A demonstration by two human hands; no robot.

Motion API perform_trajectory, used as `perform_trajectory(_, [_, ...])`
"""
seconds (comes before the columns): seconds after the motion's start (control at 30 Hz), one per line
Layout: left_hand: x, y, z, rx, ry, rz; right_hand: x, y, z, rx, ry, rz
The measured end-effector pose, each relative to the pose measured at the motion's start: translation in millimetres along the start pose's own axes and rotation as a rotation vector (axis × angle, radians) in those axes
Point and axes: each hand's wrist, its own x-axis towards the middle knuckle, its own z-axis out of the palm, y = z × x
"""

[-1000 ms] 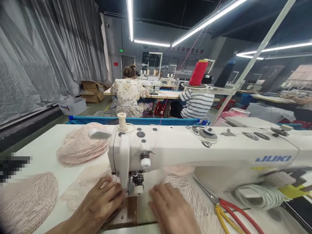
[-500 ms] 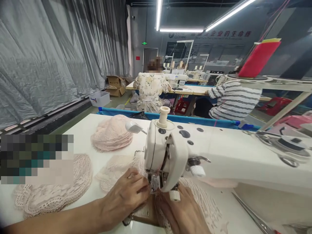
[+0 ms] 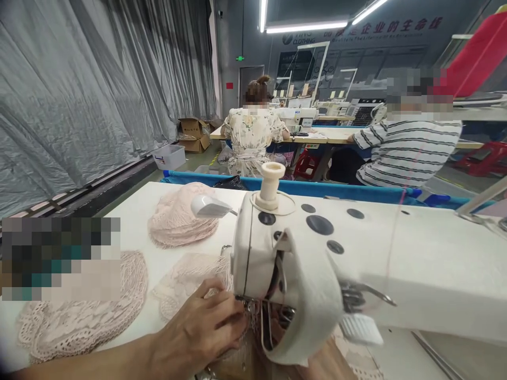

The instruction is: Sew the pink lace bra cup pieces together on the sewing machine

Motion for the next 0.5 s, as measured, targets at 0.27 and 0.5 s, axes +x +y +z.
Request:
perform_trajectory(0.27, [3, 3, -0.8, 0.039, 0.079, 0.005, -6, 12, 5, -0.061, 0.045, -0.082])
perform_trajectory(0.5, [2, 3, 1.8, 0.056, 0.111, 0.015, -9, 24, 17, -0.073, 0.055, -0.074])
